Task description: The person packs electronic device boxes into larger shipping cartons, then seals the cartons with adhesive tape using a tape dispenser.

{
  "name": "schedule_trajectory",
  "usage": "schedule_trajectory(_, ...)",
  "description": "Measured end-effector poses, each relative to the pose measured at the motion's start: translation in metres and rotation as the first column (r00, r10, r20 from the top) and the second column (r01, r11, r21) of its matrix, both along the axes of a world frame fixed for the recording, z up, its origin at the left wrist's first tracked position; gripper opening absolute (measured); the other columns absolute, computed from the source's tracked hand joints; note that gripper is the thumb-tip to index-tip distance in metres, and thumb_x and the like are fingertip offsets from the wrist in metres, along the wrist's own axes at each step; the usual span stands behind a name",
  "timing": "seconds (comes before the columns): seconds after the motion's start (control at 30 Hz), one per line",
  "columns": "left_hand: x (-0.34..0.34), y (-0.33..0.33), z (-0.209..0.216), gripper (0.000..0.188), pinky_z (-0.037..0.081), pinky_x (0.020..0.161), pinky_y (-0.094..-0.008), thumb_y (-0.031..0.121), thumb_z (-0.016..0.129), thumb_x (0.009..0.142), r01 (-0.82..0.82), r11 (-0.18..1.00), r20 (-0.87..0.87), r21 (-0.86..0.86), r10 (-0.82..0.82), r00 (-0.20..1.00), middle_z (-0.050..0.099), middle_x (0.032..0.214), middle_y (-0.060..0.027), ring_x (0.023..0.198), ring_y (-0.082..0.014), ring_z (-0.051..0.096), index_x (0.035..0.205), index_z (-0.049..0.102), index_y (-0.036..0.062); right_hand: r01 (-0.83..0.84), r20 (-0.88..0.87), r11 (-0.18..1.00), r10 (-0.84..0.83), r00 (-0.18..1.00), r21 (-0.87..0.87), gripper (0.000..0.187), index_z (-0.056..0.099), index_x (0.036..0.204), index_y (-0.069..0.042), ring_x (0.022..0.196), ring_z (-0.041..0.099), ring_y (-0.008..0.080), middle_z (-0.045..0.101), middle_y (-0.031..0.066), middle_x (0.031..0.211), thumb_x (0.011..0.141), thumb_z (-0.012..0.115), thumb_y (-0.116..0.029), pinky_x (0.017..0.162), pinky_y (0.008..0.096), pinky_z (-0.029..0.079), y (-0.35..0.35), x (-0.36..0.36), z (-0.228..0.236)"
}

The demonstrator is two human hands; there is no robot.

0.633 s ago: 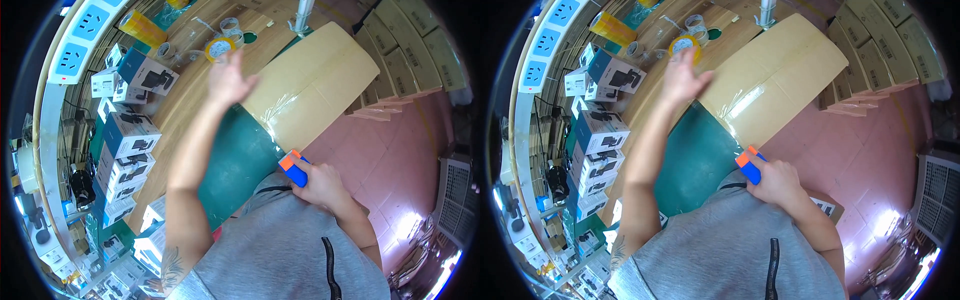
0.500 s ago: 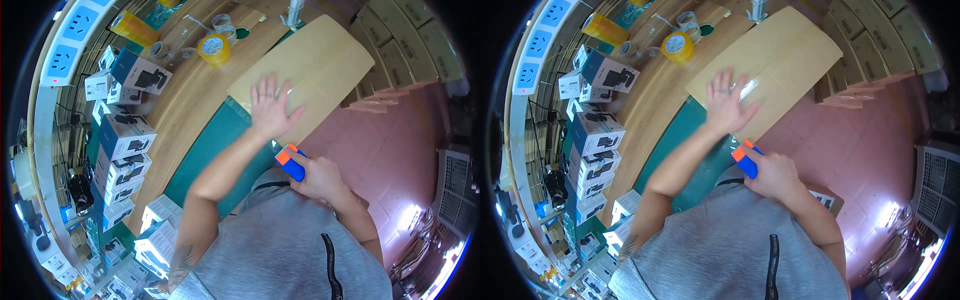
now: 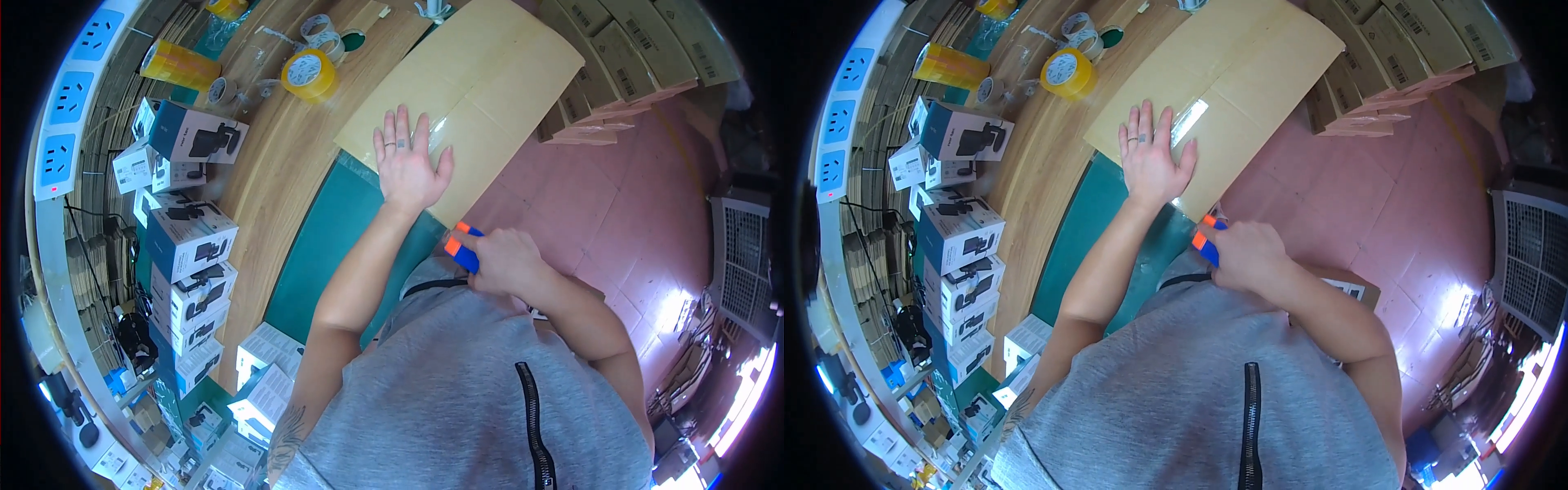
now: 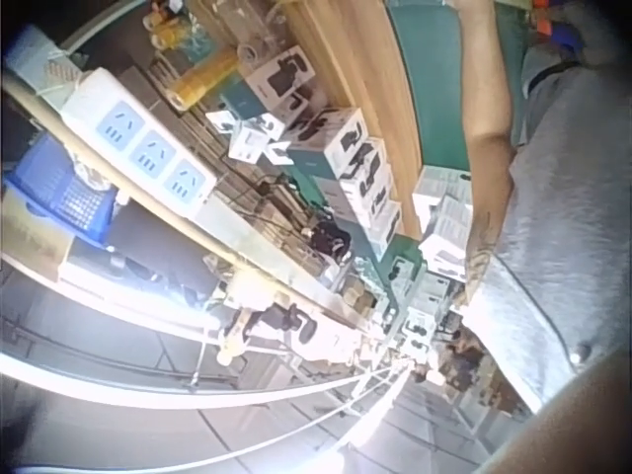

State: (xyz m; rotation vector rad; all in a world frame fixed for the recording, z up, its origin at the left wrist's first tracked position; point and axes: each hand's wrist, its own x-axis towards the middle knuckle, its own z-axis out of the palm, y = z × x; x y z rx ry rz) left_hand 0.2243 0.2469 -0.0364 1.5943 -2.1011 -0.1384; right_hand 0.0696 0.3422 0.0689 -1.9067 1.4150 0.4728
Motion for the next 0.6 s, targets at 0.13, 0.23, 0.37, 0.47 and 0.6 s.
schedule_trajectory(0.13,0.009,-0.001,0.002,0.065,0.021,0.112,-0.0588,0.039,0.063,0.08,-0.057,0.998,-0.04,-0.027,0.055,0.998,0.039,0.143,-0.0292,0.136,-0.0446,0.033,0.132,0.052,0.0016,-0.141,-0.257,0.943,0.223,0.94,0.303,0.05,0.065,0.118,-0.018,0.094,0.068,0.0315,0.07,0.0159,0.097,0.069,0.069,-0.028,0.081,0.0421,0.055,-0.005,-0.021,-0.062)
schedule_trajectory(0.23,0.027,-0.02,-0.003,0.071,0.028,0.11,-0.0541,0.041,0.063,0.079,-0.39,0.908,0.094,-0.155,0.406,0.909,0.045,0.137,-0.0322,0.128,-0.0479,0.041,0.129,0.049,-0.0087,0.135,-0.293,0.975,-0.079,0.953,0.177,0.059,0.066,0.12,-0.015,0.095,0.068,0.0322,0.07,0.0181,0.1,0.065,0.074,-0.034,0.085,0.0386,0.054,-0.007,-0.081,-0.106)
schedule_trajectory(0.37,0.079,-0.047,-0.001,0.076,0.036,0.106,-0.0419,0.049,0.06,0.083,-0.5,0.69,-0.267,0.523,0.69,0.673,0.056,0.123,-0.032,0.12,-0.0441,0.05,0.125,0.051,-0.0143,0.384,-0.179,0.92,-0.367,0.913,0.073,0.066,0.063,0.126,-0.013,0.095,0.068,0.0315,0.069,0.0191,0.105,0.064,0.074,-0.033,0.086,0.0359,0.053,-0.009,-0.121,-0.102)
schedule_trajectory(0.47,0.087,-0.06,-0.011,0.077,0.038,0.105,-0.0372,0.053,0.058,0.085,-0.327,0.617,-0.435,0.716,0.76,0.482,0.06,0.119,-0.0302,0.12,-0.0375,0.054,0.124,0.054,-0.0138,0.583,-0.129,0.784,-0.569,0.812,0.212,0.071,0.059,0.132,-0.013,0.1,0.067,0.0272,0.068,0.0172,0.112,0.065,0.074,-0.031,0.091,0.0323,0.05,-0.007,-0.153,-0.118)
schedule_trajectory(0.6,0.073,-0.057,-0.018,0.086,0.028,0.112,-0.0362,0.054,0.057,0.087,-0.157,0.66,-0.661,0.735,0.749,0.057,0.04,0.143,-0.0279,0.137,-0.032,0.036,0.139,0.037,-0.012,0.69,-0.077,0.691,-0.693,0.717,0.216,0.071,0.058,0.133,-0.009,0.096,0.067,0.0226,0.068,0.0167,0.111,0.066,0.076,-0.028,0.088,0.029,0.05,-0.023,-0.196,-0.121)
